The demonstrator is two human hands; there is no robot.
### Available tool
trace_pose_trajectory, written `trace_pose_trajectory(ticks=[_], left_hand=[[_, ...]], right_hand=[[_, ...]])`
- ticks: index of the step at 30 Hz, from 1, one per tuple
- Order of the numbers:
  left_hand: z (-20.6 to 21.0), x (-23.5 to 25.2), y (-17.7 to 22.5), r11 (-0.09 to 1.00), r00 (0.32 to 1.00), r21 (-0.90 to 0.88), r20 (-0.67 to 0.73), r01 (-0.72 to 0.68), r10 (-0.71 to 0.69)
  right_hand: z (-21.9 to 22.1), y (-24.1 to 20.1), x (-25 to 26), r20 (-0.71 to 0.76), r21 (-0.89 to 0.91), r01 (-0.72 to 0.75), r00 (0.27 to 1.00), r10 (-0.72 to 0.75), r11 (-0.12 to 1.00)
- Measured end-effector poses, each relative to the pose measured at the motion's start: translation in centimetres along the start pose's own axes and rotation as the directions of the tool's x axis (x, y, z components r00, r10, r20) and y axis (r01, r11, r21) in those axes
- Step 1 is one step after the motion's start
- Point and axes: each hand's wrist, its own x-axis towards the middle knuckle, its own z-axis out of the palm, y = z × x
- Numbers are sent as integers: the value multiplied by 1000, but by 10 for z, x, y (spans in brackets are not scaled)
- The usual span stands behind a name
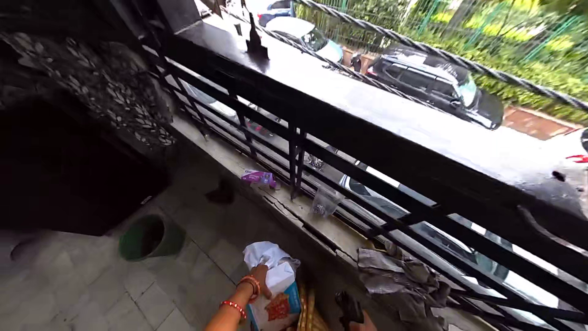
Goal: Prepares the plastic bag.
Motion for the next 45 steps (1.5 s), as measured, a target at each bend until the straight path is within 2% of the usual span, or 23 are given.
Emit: trace_pose_trajectory(ticks=[3, 7, 11, 17, 20, 23, 24, 27, 28, 30, 33, 35, 36, 40, 43, 45], left_hand=[[-24, 1, 6, 998, 996, -66, -93, 11, -17], [-40, -12, 13, 996, 989, -13, -121, 84, -85], [-16, -22, 1, 989, 988, -17, -46, 148, -149], [28, -29, -32, 944, 970, -247, -51, 219, -238], [22, -31, -37, 916, 978, -366, -65, 164, -200], [-6, -37, -32, 872, 988, -489, -123, 18, -90], [-15, -37, -30, 863, 979, -505, -182, -14, -90], [-40, -43, -20, 893, 927, -449, -330, 8, -175], [-45, -46, -17, 893, 924, -449, -345, -11, -163], [-52, -59, -11, 860, 946, -493, -321, -130, -41], [-39, -98, 3, 634, 938, -694, -299, -340, 176], [-25, -129, 10, 497, 890, -738, -377, -456, 257], [-19, -143, 12, 477, 860, -716, -434, -510, 268], [-9, -193, 6, 552, 734, -522, -620, -650, 278], [-7, -219, -12, 565, 713, -470, -608, -678, 349], [-5, -229, -26, 612, 708, -416, -602, -672, 369]], right_hand=[[-8, -6, 5, -25, 3, 3, 1000, -3, 1000], [-6, -15, 15, -6, -12, 14, 1000, -14, 1000], [5, -28, 11, 61, 18, 65, 996, -65, 998], [26, -30, -6, 262, 244, 44, 959, -109, 969], [35, -26, -15, 374, 430, 15, 907, -193, 903], [38, -40, -38, 435, 522, -6, 862, -260, 853], [39, -48, -48, 443, 538, -12, 855, -270, 843], [46, -65, -71, 440, 631, -31, 837, -325, 775], [49, -69, -76, 434, 676, -43, 831, -349, 736], [55, -79, -85, 418, 757, -63, 812, -408, 651], [63, -89, -90, 457, 787, -63, 728, -511, 614], [67, -98, -95, 518, 724, -13, 670, -532, 689], [69, -103, -99, 550, 676, 24, 649, -526, 737], [81, -125, -116, 715, 441, 173, 525, -461, 881], [94, -143, -122, 845, 335, 232, 354, -400, 913], [104, -158, -127, 895, 275, 285, 275, -353, 918]])
